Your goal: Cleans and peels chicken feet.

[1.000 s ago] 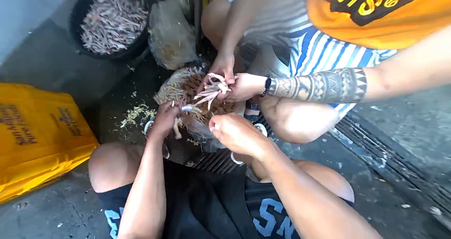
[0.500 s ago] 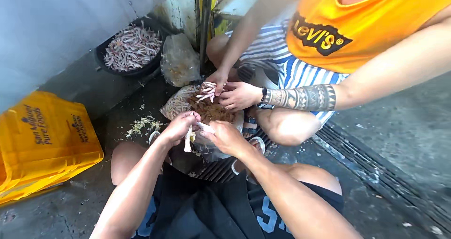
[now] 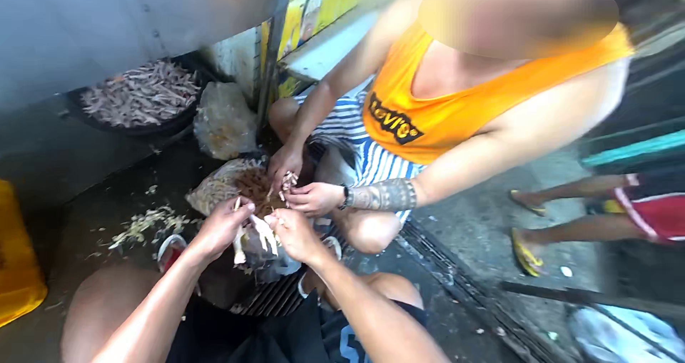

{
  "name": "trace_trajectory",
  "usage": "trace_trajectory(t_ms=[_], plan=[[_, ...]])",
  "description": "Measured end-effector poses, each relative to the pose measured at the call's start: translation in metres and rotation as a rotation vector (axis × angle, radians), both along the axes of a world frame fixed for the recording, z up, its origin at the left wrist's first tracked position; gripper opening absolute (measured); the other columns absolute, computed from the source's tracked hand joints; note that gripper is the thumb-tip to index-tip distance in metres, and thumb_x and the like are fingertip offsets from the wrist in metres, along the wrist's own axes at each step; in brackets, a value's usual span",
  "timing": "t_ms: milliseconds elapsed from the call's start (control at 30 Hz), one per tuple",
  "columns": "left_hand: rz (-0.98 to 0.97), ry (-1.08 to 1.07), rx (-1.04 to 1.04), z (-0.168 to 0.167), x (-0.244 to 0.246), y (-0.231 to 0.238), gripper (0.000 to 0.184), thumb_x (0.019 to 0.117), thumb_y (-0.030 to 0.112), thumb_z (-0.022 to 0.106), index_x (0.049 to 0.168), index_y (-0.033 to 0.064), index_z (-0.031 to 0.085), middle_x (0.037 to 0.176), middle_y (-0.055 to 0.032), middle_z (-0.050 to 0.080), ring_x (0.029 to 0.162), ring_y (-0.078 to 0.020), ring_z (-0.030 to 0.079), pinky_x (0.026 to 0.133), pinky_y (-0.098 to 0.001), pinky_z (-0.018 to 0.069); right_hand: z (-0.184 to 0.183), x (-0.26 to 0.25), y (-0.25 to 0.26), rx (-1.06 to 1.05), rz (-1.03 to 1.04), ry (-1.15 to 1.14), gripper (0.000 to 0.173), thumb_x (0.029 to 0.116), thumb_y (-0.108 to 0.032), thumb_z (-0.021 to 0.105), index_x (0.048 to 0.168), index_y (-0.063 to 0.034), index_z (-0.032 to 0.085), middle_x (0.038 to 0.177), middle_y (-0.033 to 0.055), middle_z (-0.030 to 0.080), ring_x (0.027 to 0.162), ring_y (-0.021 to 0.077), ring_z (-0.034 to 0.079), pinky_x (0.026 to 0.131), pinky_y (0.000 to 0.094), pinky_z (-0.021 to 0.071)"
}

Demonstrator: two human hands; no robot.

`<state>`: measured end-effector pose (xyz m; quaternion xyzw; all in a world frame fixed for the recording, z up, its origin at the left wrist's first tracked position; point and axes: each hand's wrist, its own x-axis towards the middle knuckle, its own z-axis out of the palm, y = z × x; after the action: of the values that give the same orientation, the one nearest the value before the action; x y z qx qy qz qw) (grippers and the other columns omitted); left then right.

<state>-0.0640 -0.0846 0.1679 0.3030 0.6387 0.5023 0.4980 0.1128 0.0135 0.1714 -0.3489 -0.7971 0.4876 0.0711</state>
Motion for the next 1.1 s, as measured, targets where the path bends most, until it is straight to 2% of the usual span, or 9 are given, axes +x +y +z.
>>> trace_trajectory(t_ms=[200, 333, 433, 567, 700, 733, 867, 1000, 1100], plan=[[-0.075, 0.216, 0.063, 0.002, -0.008, -0.002, 0.02, 0.1034, 0.027, 0.056, 0.107, 0.0117, 0.068, 0.082, 0.0028, 0.064, 0.073, -0.0071, 0.061, 0.069, -0.0283, 0.0526, 0.01, -0.008, 0.007, -0.097, -0.081, -0.134, 0.032, 0.107, -0.026, 0.051, 0.095, -0.0005, 0.066, 0.079, 0.0066, 0.058, 0.074, 0.0155, 0.056, 0.073, 0.0358, 0.0488], [-0.081, 0.284, 0.014, 0.004, -0.008, -0.003, 0.02, 0.1034, 0.029, 0.057, 0.11, 0.0135, 0.069, 0.083, 0.002, 0.063, 0.072, -0.0079, 0.059, 0.067, -0.0297, 0.0511, 0.004, -0.006, 0.002, -0.223, -0.181, -0.046, 0.031, 0.1077, -0.024, 0.049, 0.095, -0.0012, 0.066, 0.079, 0.0062, 0.06, 0.073, 0.0144, 0.059, 0.072, 0.0347, 0.0517], [-0.085, 0.29, -0.13, -0.008, -0.005, -0.002, 0.025, 0.1005, 0.029, 0.056, 0.113, 0.0128, 0.07, 0.091, -0.0029, 0.067, 0.081, -0.014, 0.063, 0.075, -0.0399, 0.053, 0.003, -0.005, -0.006, -0.079, -0.132, -0.106, 0.032, 0.1085, -0.026, 0.047, 0.102, -0.0006, 0.066, 0.087, 0.01, 0.063, 0.082, 0.0191, 0.063, 0.079, 0.0385, 0.0526], [-0.034, 0.22, -0.155, -0.015, 0.005, 0.0, 0.025, 0.1032, 0.03, 0.059, 0.113, 0.0079, 0.067, 0.086, -0.0043, 0.065, 0.074, -0.0143, 0.063, 0.071, -0.0371, 0.0545, 0.004, -0.005, -0.018, 0.11, -0.03, -0.062, 0.029, 0.1058, -0.023, 0.049, 0.108, -0.0007, 0.067, 0.098, 0.0128, 0.067, 0.093, 0.022, 0.065, 0.088, 0.0393, 0.0531], [-0.074, 0.315, -0.02, -0.001, 0.004, -0.004, 0.021, 0.1057, 0.026, 0.054, 0.115, 0.0101, 0.065, 0.089, -0.0025, 0.066, 0.079, -0.0116, 0.064, 0.074, -0.0351, 0.0551, 0.008, -0.004, -0.025, -0.062, 0.026, -0.083, 0.041, 0.1037, -0.033, 0.058, 0.134, -0.0065, 0.056, 0.1, 0.0109, 0.069, 0.087, 0.0211, 0.068, 0.083, 0.0422, 0.0571], [-0.091, 0.355, 0.006, 0.002, 0.004, -0.006, 0.021, 0.106, 0.026, 0.054, 0.115, 0.0113, 0.065, 0.089, -0.0017, 0.065, 0.079, -0.0107, 0.063, 0.074, -0.0341, 0.0547, 0.006, -0.002, -0.025, -0.072, 0.053, -0.095, 0.042, 0.1037, -0.034, 0.057, 0.135, -0.0064, 0.057, 0.1, 0.0115, 0.07, 0.087, 0.0218, 0.068, 0.084, 0.0433, 0.0569], [-0.136, 0.474, 0.02, -0.002, 0.006, -0.012, 0.024, 0.1046, 0.031, 0.055, 0.115, 0.0123, 0.065, 0.085, -0.0003, 0.064, 0.073, -0.0105, 0.062, 0.07, -0.0346, 0.0546, 0.002, 0.002, -0.026, 0.054, 0.165, -0.151, 0.034, 0.1045, -0.034, 0.055, 0.109, -0.0017, 0.064, 0.087, 0.0129, 0.066, 0.083, 0.0258, 0.066, 0.079, 0.0468, 0.0543], [-0.034, 0.474, -0.14, -0.009, 0.011, -0.008, 0.03, 0.1003, 0.039, 0.064, 0.111, 0.0112, 0.067, 0.087, -0.005, 0.066, 0.077, -0.0178, 0.065, 0.074, -0.0442, 0.0554, 0.003, -0.001, -0.031, 0.139, 0.215, -0.203, 0.035, 0.1057, -0.033, 0.05, 0.1, -0.0019, 0.065, 0.09, 0.0141, 0.066, 0.089, 0.0281, 0.066, 0.082, 0.0485, 0.0539], [0.048, 0.456, -0.227, -0.005, 0.014, -0.002, 0.025, 0.0946, 0.022, 0.065, 0.115, 0.009, 0.063, 0.094, -0.011, 0.065, 0.084, -0.0244, 0.065, 0.075, -0.0511, 0.054, 0.003, -0.004, -0.037, 0.175, 0.259, -0.156, 0.035, 0.1061, -0.03, 0.048, 0.098, -0.001, 0.066, 0.091, 0.0149, 0.067, 0.09, 0.0285, 0.067, 0.082, 0.0488, 0.0541]])
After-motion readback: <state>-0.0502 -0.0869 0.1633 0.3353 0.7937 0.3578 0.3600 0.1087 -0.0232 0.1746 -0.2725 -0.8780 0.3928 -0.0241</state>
